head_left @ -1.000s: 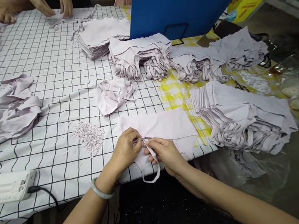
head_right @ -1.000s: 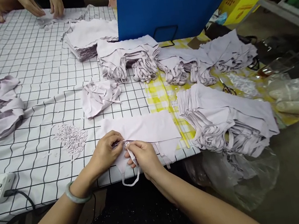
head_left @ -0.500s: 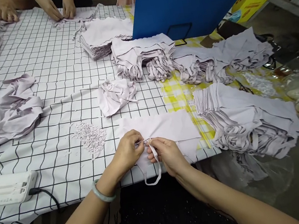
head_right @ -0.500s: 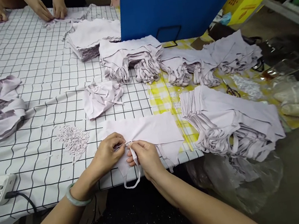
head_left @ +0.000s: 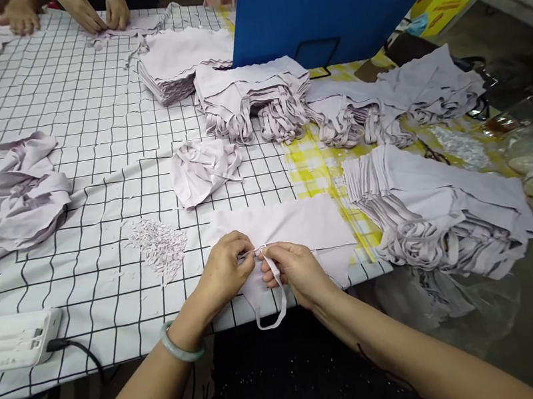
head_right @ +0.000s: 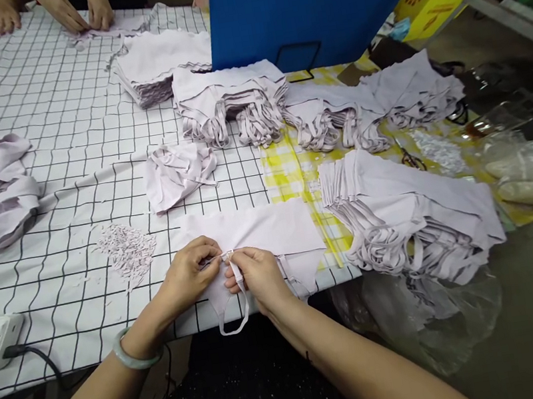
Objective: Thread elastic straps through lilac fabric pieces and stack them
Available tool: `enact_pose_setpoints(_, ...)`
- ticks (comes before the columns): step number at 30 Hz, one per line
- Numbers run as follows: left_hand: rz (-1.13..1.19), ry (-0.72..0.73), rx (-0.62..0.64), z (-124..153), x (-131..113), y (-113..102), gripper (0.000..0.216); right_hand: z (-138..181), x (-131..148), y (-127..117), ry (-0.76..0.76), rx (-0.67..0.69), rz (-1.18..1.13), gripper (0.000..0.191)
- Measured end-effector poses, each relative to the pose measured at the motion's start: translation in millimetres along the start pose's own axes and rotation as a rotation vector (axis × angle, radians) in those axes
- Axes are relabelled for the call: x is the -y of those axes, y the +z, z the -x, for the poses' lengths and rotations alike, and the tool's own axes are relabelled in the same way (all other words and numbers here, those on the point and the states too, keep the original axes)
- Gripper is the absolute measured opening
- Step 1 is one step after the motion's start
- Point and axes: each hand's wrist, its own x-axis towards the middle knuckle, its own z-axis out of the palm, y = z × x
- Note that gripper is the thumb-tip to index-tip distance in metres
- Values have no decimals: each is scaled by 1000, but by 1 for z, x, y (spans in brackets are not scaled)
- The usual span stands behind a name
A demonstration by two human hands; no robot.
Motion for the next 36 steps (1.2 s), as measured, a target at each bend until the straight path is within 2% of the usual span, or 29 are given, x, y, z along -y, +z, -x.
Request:
enact_pose_setpoints(10,-14,0,-27,1,0,2,15,-1,-2,1,27,54,43,14)
enact_pose_setpoints(16,-25,6,-86,2,2,8,17,5,3,2,231,156,5,17)
enact_pose_setpoints(18,-36,38,-39,6,2,3,15,18,-4,-7,241,214,9,19)
enact_pose_setpoints(20,-51,95,32,11,2,-9,20,33,-12,-27,110,241,125,24)
enact_pose_setpoints(22,-123,116,14,14,3,-26,30,40,-15,-56,-140,140,333,30)
enact_pose_setpoints(23,-206,84,-42,13,4,-35,30,38,-13,-73,-288,34,446,30)
enact_pose_setpoints(25,-443,-68,-175,5,5,-49,28,22,-2,-105,-547,-228,645,27)
enact_pose_setpoints(27,-661,-252,-219,-9,6,-57,36,-7,17,-127,-743,-444,822,19)
enact_pose_setpoints(28,-723,-318,-199,-18,5,-59,40,-24,26,-133,-790,-510,894,16)
enact_pose_setpoints(30,-748,-386,-93,-35,3,-61,36,-54,42,-135,-778,-556,972,14)
enact_pose_setpoints(33,-683,-429,53,-50,-2,-62,17,-81,52,-127,-703,-492,944,19)
enact_pose_setpoints(36,-536,-435,19,-43,-11,-62,21,-81,49,-119,-726,-450,879,22)
